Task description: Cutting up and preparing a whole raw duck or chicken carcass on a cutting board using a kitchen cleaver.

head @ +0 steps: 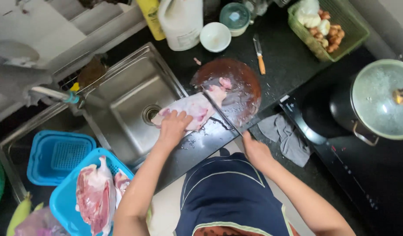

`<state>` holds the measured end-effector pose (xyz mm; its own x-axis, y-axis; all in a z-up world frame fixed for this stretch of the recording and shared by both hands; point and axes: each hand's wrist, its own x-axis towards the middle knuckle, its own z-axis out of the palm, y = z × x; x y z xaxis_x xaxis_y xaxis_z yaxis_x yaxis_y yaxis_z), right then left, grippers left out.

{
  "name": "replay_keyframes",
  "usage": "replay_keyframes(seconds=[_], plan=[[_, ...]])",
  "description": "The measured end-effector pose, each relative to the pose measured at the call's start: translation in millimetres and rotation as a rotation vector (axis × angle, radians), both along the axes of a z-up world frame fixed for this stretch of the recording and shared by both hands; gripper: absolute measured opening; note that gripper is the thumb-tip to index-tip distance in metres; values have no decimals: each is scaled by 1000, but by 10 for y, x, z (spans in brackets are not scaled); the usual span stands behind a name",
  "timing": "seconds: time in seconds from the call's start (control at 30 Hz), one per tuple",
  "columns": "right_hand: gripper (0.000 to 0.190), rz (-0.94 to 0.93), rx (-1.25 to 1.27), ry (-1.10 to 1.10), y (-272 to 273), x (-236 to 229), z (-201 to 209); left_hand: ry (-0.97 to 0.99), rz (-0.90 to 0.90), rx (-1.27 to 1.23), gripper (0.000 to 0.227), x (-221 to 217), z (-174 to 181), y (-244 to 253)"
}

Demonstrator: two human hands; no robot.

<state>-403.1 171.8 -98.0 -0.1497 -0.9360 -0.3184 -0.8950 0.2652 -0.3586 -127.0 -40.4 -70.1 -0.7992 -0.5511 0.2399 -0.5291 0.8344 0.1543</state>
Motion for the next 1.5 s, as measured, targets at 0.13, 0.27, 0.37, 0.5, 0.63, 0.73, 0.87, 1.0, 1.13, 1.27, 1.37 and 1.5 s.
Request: replay_keyframes(seconds=[0.13,0.27,0.37,0.5,0.63,0.73,0.87,1.0,1.13,1.27,1.37,1.5], plan=[[39,78,151,56,157,-141,-29,96,117,2,34,135,388,23],[48,100,219,93,-26,-108,75,298,236,113,39,268,765,112],[42,93,149,60,-21,-62,-15,390,307,141,39,509,1080,222],[28,-36,43,18,-16,-110,-71,439,325,96,33,803,1458,341],[28,-151,107,-86,43,-29,210,468,307,48,36,1094,1571,474],[23,-221,188,-256,87,35,364,401,474,9,33,1459,1635,756],[22,-259,136,-358,154,50,397,290,793,-137,37,1993,1400,1138],[27,-383,171,-365,255,66,486,36,1037,-315,45,2386,700,1520],[26,-459,93,-404,125,158,752,2,1077,-182,47,2409,328,1901],[25,-496,0,-402,75,111,778,-187,1095,4,58,2131,670,1930],[23,-520,-222,-400,80,70,754,-178,1093,30,56,1783,995,1676],[33,-555,-332,-507,-146,30,982,270,861,110,33,1078,760,942]])
